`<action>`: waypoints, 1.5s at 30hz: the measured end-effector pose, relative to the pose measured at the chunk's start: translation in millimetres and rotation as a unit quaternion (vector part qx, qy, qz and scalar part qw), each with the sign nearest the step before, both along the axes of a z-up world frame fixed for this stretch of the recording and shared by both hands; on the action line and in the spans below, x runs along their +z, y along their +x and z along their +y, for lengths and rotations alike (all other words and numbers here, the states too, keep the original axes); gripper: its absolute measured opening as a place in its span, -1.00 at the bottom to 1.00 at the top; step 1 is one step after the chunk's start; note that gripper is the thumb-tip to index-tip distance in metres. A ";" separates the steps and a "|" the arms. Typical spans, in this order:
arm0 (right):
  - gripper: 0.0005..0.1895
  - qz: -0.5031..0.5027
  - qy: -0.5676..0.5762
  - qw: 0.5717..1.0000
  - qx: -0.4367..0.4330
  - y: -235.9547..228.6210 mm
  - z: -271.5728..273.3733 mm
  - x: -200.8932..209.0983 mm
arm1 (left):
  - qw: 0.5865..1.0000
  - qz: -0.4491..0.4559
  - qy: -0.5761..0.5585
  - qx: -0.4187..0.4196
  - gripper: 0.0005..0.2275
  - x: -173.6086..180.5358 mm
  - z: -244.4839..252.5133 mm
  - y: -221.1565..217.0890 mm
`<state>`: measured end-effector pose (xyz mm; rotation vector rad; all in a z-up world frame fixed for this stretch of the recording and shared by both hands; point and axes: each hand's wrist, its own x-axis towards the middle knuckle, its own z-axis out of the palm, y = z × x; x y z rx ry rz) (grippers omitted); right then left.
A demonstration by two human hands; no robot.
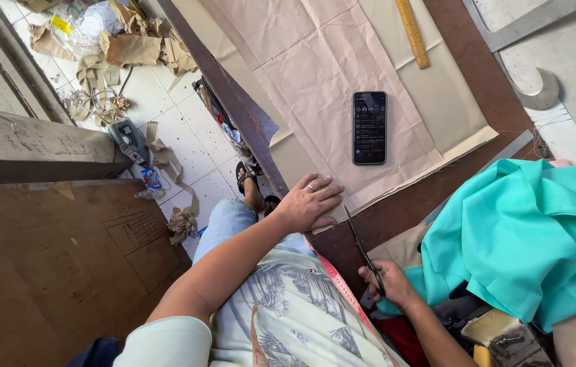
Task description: The person cuts a large piece of beige fabric on a wooden table using scissors, following a pattern. They then use a ruler and pencil to draw lines on the fabric.
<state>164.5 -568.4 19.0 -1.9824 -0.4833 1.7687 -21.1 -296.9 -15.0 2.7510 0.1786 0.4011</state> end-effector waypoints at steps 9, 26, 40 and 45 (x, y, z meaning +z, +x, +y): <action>-0.55 -0.001 0.008 1.000 -0.021 -7.9 2.9 -1.7 | 0.999 -0.037 -0.029 0.020 -0.55 -5.9 -2.4 -3.0; -0.69 -0.024 -0.010 1.000 -0.013 -5.3 0.3 -9.8 | 0.998 -0.034 -0.038 0.030 -0.52 -6.9 -2.8 -4.9; -0.70 -0.022 -0.032 0.999 -0.014 -7.1 4.4 0.2 | 0.998 -0.045 -0.041 0.036 -0.52 -7.6 -2.9 -5.6; -0.54 -0.013 -0.026 0.999 -0.029 -6.5 19.5 28.2 | 0.998 -0.030 -0.050 0.036 -0.49 -7.2 -2.5 -6.1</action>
